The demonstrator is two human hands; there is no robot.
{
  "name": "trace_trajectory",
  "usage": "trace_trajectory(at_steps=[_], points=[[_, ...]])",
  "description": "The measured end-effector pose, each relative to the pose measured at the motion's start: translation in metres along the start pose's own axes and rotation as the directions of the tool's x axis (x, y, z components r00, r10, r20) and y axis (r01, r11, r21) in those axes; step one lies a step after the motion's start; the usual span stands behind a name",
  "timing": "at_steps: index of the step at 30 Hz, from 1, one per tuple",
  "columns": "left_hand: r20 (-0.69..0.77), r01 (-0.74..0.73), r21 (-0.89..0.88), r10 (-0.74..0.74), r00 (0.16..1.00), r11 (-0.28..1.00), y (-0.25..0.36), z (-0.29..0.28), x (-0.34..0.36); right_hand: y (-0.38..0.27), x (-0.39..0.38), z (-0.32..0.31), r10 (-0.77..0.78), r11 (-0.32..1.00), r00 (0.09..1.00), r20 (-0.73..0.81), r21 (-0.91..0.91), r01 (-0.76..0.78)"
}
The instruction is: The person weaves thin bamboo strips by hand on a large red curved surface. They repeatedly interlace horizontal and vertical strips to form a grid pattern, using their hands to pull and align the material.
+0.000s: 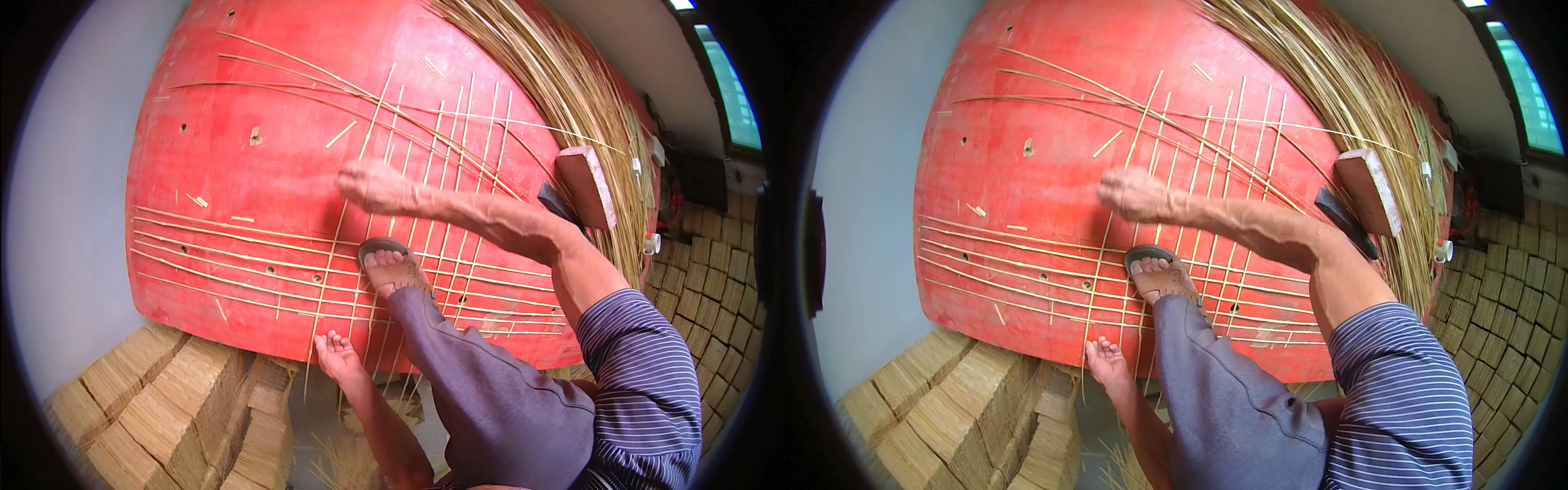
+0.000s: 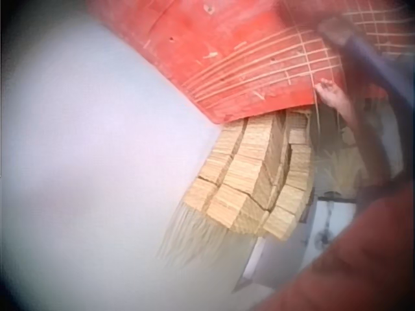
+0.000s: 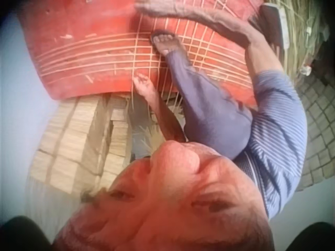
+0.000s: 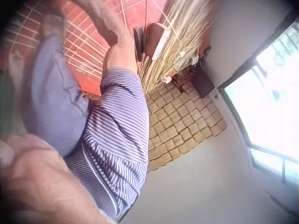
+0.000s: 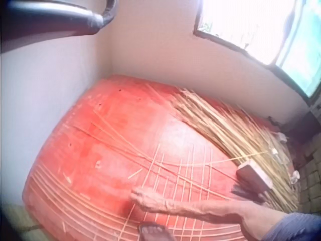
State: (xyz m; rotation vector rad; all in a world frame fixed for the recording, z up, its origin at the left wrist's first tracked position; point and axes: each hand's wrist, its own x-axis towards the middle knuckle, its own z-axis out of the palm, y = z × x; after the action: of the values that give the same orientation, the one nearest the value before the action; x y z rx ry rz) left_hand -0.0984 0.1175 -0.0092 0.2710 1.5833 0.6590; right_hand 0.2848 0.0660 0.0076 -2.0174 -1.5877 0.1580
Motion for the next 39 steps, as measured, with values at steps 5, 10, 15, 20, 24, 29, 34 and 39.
trace_trajectory(at_steps=[5,10,15,20,24,29,34,39], points=[[0.413,-0.764,0.532,0.676,0.610,0.364,0.010,0.021,0.000,-0.048,-0.008,0.035,0.051,0.973,0.993,0.104,0.220,-0.073],[0.622,-0.780,0.625,0.621,0.478,-0.026,0.019,0.036,-0.008,-0.033,-0.012,0.050,0.062,0.981,0.998,0.032,0.184,-0.067],[0.602,-0.802,0.595,0.635,0.484,0.047,0.005,0.033,-0.021,-0.026,-0.014,0.044,0.001,0.985,0.999,0.052,0.171,-0.009],[0.617,-0.800,0.598,0.610,0.497,0.047,-0.005,0.022,-0.022,-0.022,-0.020,0.043,-0.016,0.983,0.990,0.143,0.184,-0.011],[0.638,-0.791,0.612,0.573,0.514,0.028,-0.005,0.025,-0.027,-0.019,-0.019,0.037,-0.007,0.987,0.985,0.170,0.161,-0.021],[0.465,-0.665,0.713,0.561,0.685,0.221,0.015,0.029,0.000,-0.050,-0.003,0.032,0.164,0.961,0.973,0.160,0.197,-0.195],[0.229,-0.275,0.279,0.215,0.950,0.920,0.061,0.069,0.019,-0.099,0.032,0.046,0.308,0.861,0.859,0.410,0.263,-0.435],[0.220,-0.146,0.344,0.072,0.973,0.927,0.096,0.056,0.018,-0.125,0.051,0.075,0.419,0.805,0.687,0.593,0.108,-0.584]])
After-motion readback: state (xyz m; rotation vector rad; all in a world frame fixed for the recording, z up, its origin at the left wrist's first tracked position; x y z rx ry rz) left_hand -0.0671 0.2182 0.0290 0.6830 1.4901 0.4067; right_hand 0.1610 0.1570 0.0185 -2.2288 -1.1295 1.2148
